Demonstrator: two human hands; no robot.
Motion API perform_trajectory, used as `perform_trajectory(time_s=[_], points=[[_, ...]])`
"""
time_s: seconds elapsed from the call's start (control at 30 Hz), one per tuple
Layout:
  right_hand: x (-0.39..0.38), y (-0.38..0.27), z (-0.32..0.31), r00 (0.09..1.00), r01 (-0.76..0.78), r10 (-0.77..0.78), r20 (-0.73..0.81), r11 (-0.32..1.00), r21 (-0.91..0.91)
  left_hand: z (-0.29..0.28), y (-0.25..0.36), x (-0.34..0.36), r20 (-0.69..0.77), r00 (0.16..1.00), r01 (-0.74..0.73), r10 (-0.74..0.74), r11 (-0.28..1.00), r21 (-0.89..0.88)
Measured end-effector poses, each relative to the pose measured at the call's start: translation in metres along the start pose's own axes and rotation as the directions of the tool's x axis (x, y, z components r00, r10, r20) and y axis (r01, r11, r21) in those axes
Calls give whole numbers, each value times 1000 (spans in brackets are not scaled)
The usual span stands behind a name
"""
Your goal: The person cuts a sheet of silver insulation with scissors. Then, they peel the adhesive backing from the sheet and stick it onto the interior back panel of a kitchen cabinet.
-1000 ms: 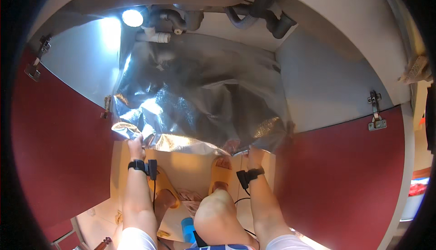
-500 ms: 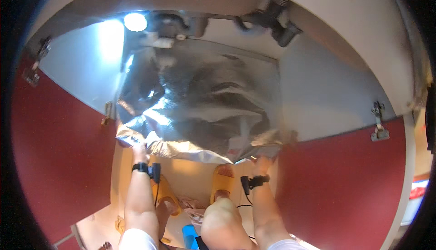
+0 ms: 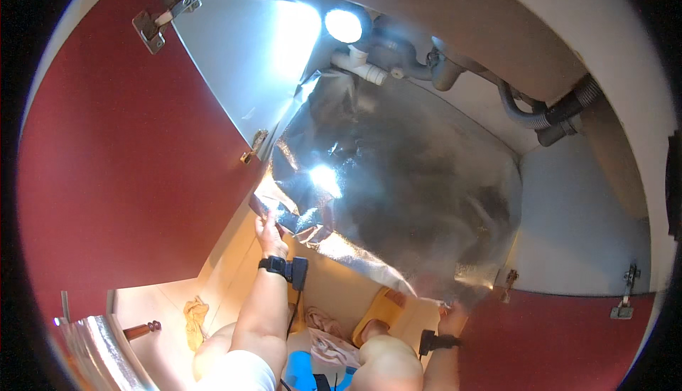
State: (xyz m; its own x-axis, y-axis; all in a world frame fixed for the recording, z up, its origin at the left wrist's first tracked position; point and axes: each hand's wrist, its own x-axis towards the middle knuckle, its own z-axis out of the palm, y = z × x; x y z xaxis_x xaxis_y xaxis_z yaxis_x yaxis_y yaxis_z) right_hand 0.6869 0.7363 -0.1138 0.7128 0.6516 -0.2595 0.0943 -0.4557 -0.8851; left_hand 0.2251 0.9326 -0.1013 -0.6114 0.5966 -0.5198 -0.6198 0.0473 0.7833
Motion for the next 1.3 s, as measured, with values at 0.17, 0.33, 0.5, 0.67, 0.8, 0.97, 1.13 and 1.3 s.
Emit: perform_trajectory(time_s=[0.17,0.33,0.5,0.67,0.8,0.97,1.13,1.3], points=[[-16,-8,9,869,-414,490,70,641,646,-10,13,14,-29,985,-161,169,972,172],[-30,1,-9,406,-754,659,632,633,-176,-17,12,9,20,998,-64,63,998,27],[-6,-82,12,535,263,424,730,738,-621,8,40,7,269,930,298,-250,942,-155],[8,-218,158,630,700,-222,745,579,-419,-8,8,39,112,994,-22,10,995,102],[43,-208,277,331,922,-403,853,331,-201,-29,-6,52,125,983,-152,134,977,152],[66,-234,402,308,922,-361,880,341,-183,-28,4,62,163,985,82,-53,981,-178],[69,-271,478,400,880,-296,867,389,-273,-40,22,64,177,983,56,-40,995,-86],[95,-300,531,484,809,-222,847,482,-336,-31,39,64,204,979,11,-15,1000,22]])
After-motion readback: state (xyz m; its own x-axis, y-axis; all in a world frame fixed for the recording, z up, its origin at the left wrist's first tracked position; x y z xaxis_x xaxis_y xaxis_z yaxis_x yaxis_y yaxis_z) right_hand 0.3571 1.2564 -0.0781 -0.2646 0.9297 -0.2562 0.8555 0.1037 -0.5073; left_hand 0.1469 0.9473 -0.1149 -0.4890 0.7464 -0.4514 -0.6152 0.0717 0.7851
